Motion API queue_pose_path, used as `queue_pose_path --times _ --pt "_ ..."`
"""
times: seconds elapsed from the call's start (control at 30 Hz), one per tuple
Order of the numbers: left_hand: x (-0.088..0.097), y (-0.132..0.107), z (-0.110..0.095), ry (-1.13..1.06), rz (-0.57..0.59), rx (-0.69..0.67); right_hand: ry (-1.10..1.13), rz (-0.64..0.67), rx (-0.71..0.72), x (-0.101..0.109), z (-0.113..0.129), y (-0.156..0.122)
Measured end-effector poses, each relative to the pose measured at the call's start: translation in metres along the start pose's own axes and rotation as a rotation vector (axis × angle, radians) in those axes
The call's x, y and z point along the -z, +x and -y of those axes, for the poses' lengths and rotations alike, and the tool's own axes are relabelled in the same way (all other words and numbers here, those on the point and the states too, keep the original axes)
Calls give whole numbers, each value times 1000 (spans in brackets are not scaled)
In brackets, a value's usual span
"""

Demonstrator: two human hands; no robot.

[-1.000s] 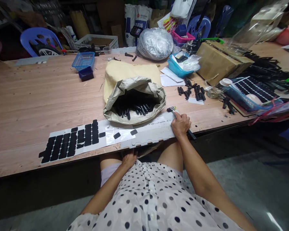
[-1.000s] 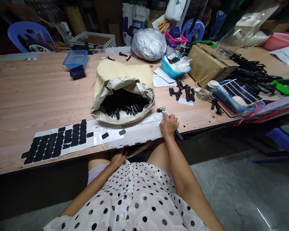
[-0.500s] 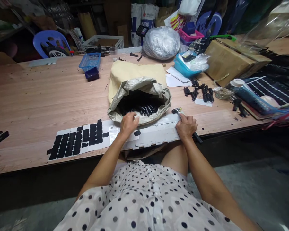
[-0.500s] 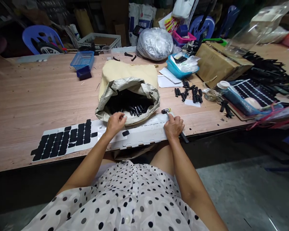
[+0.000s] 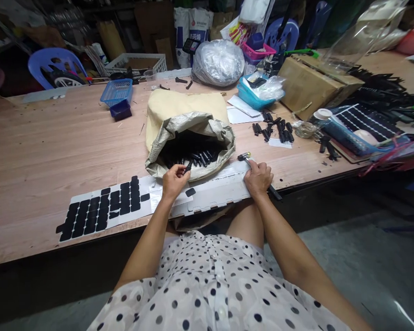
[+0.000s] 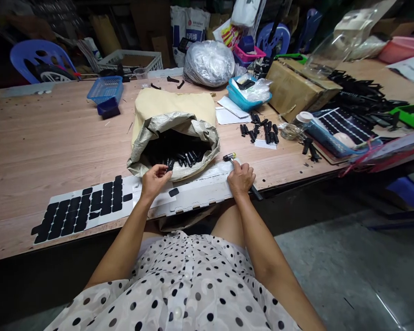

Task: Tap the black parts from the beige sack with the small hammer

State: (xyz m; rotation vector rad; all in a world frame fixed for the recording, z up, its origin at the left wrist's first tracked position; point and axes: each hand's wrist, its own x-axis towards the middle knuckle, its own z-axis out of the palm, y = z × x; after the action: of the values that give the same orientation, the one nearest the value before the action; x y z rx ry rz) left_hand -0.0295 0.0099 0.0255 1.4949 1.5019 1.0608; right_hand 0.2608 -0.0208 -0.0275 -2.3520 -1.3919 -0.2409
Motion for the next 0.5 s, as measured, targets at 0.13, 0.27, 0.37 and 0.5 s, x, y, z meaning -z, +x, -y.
queue_pose_path --times 0.13,0.27,0.37,0.5 --pt "-11 -24 -6 -337 208 137 -14 41 -5 2 2 1" --pt "-24 -38 -2 -445 356 234 -30 38 -9 3 3 1" --pt "-32 -41 6 -422 393 232 -22 14 -6 2 3 1" --pt "-38 -39 12 -160 399 117 2 8 -10 1 3 1"
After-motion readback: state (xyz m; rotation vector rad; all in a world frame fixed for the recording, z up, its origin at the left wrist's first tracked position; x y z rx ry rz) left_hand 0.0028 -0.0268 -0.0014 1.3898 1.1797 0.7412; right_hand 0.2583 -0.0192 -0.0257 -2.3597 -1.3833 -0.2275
